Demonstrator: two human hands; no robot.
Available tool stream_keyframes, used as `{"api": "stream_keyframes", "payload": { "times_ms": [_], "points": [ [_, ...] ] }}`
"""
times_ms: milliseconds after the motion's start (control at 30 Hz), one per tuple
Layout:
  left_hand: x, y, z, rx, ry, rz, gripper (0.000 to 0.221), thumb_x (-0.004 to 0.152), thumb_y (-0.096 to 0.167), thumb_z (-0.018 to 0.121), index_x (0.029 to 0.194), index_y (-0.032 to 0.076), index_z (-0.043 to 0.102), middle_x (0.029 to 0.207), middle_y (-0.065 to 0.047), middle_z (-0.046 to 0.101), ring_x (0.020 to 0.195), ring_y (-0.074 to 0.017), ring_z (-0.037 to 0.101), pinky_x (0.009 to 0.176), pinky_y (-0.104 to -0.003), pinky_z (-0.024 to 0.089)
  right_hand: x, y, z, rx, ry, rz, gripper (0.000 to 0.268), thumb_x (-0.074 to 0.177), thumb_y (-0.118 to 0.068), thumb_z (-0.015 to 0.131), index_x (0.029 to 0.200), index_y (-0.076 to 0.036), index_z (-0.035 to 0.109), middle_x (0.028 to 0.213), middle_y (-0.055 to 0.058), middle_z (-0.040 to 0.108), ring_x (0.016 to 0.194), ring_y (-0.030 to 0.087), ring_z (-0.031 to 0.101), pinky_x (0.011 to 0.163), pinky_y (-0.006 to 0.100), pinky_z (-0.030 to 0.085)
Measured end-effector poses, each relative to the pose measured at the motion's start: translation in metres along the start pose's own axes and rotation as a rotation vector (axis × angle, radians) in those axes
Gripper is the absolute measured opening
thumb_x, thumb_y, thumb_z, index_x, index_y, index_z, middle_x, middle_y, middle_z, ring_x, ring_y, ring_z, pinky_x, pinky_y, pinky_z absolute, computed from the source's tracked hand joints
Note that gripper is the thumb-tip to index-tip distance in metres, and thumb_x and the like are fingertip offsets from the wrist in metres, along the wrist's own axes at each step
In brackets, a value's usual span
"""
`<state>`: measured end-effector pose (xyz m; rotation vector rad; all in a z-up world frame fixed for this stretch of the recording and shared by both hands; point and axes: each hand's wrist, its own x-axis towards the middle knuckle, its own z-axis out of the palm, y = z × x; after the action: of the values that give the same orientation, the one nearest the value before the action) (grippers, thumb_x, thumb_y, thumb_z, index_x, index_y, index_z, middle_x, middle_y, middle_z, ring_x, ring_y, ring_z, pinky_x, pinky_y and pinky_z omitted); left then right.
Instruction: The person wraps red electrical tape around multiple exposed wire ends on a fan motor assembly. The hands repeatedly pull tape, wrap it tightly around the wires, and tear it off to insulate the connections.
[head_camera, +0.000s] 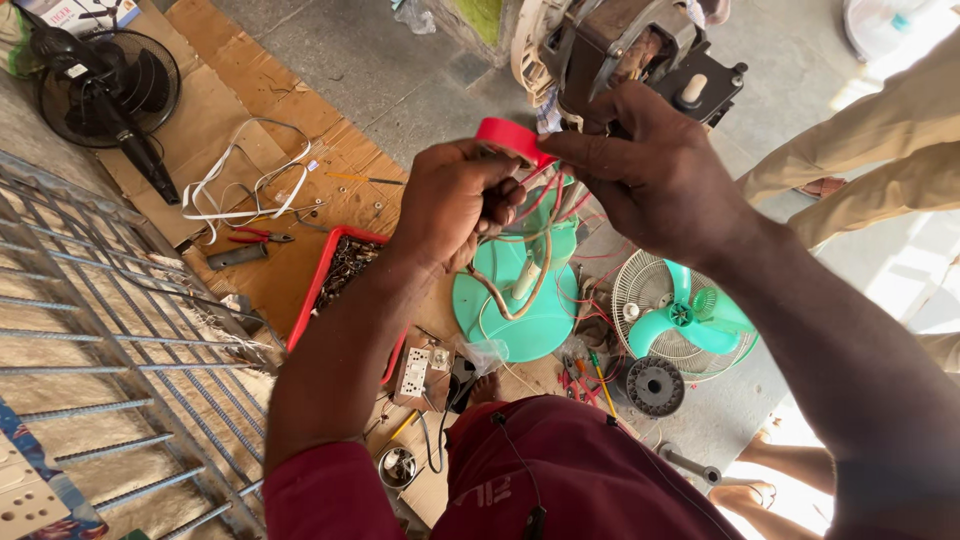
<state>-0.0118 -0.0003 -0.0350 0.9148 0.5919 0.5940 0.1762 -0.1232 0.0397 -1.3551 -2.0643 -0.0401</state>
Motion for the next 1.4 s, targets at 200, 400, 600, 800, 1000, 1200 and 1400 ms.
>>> {"api": "stream_keyframes", "payload": {
  "times_ms": [200,400,600,800,1000,1200,1400],
  "points": [
    [-0.019,0.025,0.011,0.638,-0.129,0.910,0.018,0.101,0.000,0.064,0.117,0.008,0.065,0.103,-0.014,0.072,0.092,-0.0194,0.073,0.083,-0.024,0.063,0.004,0.000,-0.004,-0.010,-0.037,0.095,0.019,0.094,0.004,0.076,0.111,-0.003,0.077,0.090,0.012,0.054,0.079,0.024,0.057,0.067,0.039,0.048],
    [-0.029,0.015,0.020,1.053,-0.035,1.399,0.029,0.084,0.003,0.076,0.112,0.008,0.069,0.105,-0.020,0.067,0.094,-0.0314,0.068,0.082,-0.034,0.059,0.007,0.005,-0.010,0.014,-0.086,0.035,0.015,0.094,0.003,0.076,0.107,-0.003,0.075,0.093,0.010,0.058,0.086,0.025,0.062,0.071,0.039,0.051],
    [-0.020,-0.007,0.004,0.235,0.033,0.421,0.012,0.100,0.006,0.067,0.106,-0.002,0.072,0.086,-0.010,0.072,0.068,-0.0155,0.067,0.060,-0.028,0.052,0.001,0.001,-0.005,0.000,-0.037,0.030,0.027,0.095,0.005,0.074,0.119,-0.006,0.077,0.101,0.011,0.063,0.088,0.023,0.066,0.073,0.037,0.054],
    [-0.013,0.010,-0.001,0.243,0.000,0.207,0.012,0.098,0.007,0.065,0.108,0.004,0.060,0.076,-0.010,0.069,0.058,-0.0130,0.062,0.048,-0.027,0.047,0.001,-0.003,-0.001,-0.027,0.000,0.030,0.026,0.093,0.004,0.077,0.116,-0.007,0.079,0.091,0.010,0.054,0.081,0.024,0.057,0.068,0.038,0.047],
    [-0.037,0.020,0.012,1.019,-0.056,1.290,0.025,0.087,-0.005,0.074,0.109,0.004,0.069,0.102,-0.014,0.067,0.088,-0.0245,0.067,0.076,-0.032,0.057,0.003,0.007,-0.004,0.060,-0.089,0.070,0.020,0.093,0.000,0.079,0.111,-0.006,0.078,0.092,0.007,0.055,0.083,0.020,0.056,0.070,0.036,0.048],
    [-0.030,-0.007,0.016,0.554,-0.037,0.905,0.011,0.101,0.006,0.069,0.111,0.005,0.070,0.099,-0.011,0.072,0.079,-0.0191,0.067,0.068,-0.033,0.056,0.001,0.006,-0.004,0.012,-0.100,0.070,0.024,0.091,0.003,0.078,0.114,-0.007,0.078,0.093,0.007,0.057,0.083,0.019,0.057,0.069,0.036,0.050],
    [-0.009,-0.012,-0.009,0.029,0.004,-0.058,0.011,0.096,0.007,0.066,0.097,-0.003,0.068,0.071,-0.009,0.066,0.051,-0.0140,0.060,0.044,-0.028,0.043,-0.005,-0.001,0.003,0.018,-0.043,-0.013,0.034,0.090,0.004,0.077,0.122,-0.008,0.078,0.096,0.010,0.057,0.083,0.021,0.059,0.066,0.035,0.050]
  ]
}}
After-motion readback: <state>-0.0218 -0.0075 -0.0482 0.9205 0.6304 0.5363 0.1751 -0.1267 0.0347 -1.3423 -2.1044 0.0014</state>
